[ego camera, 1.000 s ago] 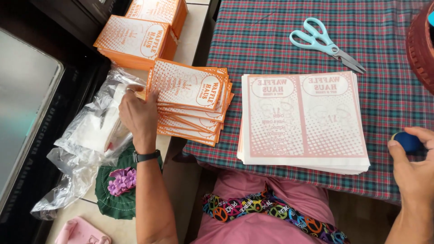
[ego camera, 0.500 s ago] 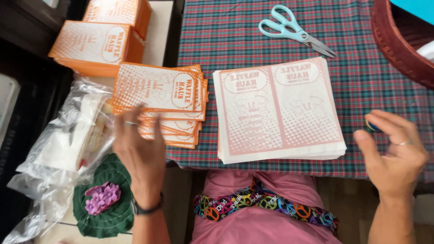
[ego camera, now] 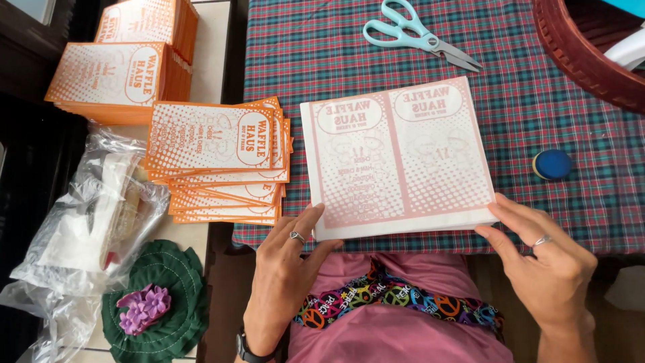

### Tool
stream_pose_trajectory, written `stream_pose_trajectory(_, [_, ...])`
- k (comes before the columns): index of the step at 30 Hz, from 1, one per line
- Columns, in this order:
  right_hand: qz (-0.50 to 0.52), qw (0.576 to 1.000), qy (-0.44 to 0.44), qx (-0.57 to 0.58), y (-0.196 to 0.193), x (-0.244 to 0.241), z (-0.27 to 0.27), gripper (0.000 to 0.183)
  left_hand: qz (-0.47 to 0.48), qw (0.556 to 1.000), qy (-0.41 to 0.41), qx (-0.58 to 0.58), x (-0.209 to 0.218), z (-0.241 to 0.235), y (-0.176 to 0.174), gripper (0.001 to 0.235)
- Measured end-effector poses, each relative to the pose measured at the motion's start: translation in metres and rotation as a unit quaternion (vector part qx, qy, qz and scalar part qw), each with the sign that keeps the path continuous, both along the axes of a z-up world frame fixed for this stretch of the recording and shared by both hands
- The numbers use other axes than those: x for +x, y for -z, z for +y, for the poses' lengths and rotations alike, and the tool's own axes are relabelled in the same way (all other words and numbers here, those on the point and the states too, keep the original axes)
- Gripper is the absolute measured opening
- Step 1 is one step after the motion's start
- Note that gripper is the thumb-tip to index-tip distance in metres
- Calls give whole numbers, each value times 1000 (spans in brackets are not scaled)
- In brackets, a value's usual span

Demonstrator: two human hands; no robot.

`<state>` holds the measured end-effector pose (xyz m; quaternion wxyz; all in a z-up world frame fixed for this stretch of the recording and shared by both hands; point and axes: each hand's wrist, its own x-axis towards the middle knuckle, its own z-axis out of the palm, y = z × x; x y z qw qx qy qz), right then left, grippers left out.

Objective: Folding paper bags and sealing them with blue circular stickers.

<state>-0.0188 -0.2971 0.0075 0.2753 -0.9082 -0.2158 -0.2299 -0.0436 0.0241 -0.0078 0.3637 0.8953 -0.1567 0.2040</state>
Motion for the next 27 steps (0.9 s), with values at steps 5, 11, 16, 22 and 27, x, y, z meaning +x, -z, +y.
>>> stream_pose_trajectory(5, [-13,1000,15,13,9,-5,0,25,5,1000,12,18,-1,-1,1,51])
stream_pose_trajectory(11, [-8,1000,14,13,8,-3,-2,29,-32,999,-20,10,-5,-3,9,61])
stream_pose_trajectory(16, [1,1000,9,30,5,-2,0,26,-32,999,-12,-1,-6,-4,12,41])
stream_pose_trajectory(22, [-2,1000,11,23,5,-2,0,26,-69,998,-11,-2,-5,-7,14,41])
stream_pose_trajectory(27, [-7,1000,15,19,5,-3,1,25,-79,997,-12,8,-5,-8,13,40])
